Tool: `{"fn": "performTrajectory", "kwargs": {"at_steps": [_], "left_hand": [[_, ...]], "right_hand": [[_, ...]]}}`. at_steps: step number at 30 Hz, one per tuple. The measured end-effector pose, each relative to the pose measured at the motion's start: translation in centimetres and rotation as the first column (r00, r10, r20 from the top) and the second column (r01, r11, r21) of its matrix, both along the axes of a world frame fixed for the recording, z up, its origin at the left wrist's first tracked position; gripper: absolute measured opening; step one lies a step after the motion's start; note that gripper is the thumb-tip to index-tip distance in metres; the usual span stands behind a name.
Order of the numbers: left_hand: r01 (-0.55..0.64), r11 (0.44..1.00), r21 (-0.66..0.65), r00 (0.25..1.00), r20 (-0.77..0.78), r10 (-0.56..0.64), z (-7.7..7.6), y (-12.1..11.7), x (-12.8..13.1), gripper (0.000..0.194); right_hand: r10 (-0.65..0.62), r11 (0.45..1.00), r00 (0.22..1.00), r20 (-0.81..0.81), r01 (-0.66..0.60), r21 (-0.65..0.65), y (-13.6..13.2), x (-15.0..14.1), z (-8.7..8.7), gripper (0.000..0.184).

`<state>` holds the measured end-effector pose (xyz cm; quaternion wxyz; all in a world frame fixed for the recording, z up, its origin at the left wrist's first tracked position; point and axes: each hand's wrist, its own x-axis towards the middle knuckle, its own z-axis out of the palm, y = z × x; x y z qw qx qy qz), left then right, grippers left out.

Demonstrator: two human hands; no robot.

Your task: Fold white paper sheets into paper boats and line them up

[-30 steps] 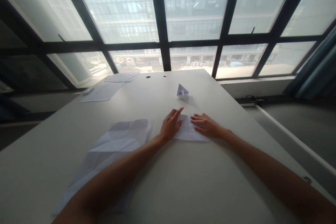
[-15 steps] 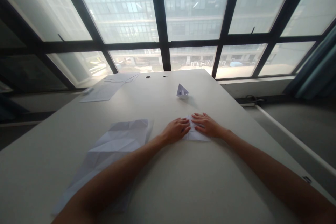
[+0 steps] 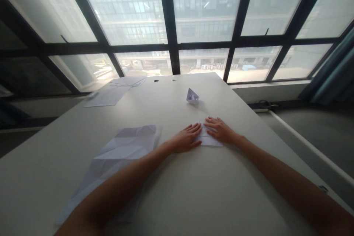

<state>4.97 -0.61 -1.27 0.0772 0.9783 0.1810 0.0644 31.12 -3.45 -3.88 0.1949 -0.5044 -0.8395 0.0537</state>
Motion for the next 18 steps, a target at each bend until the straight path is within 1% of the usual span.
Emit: {"fn": "performTrajectory", "kwargs": {"at_steps": [7,18], "left_hand": [[0.004,1.000,0.003,1.000,0.008,-0.004,0.20,-0.13,-0.07,0.077],[0.009,1.000,0.001,1.000,0.029,-0.009,0.12,0.01,-0.10,0.075]], "right_hand": [[0.056,0.996,0.997,-0.050,-0.052,0.075,0.10,-0.11,-0.08,0.034],[0.082,0.991,0.991,-0.106,-0.070,0.117,0.38,-0.09,-0.60,0.033]]}}
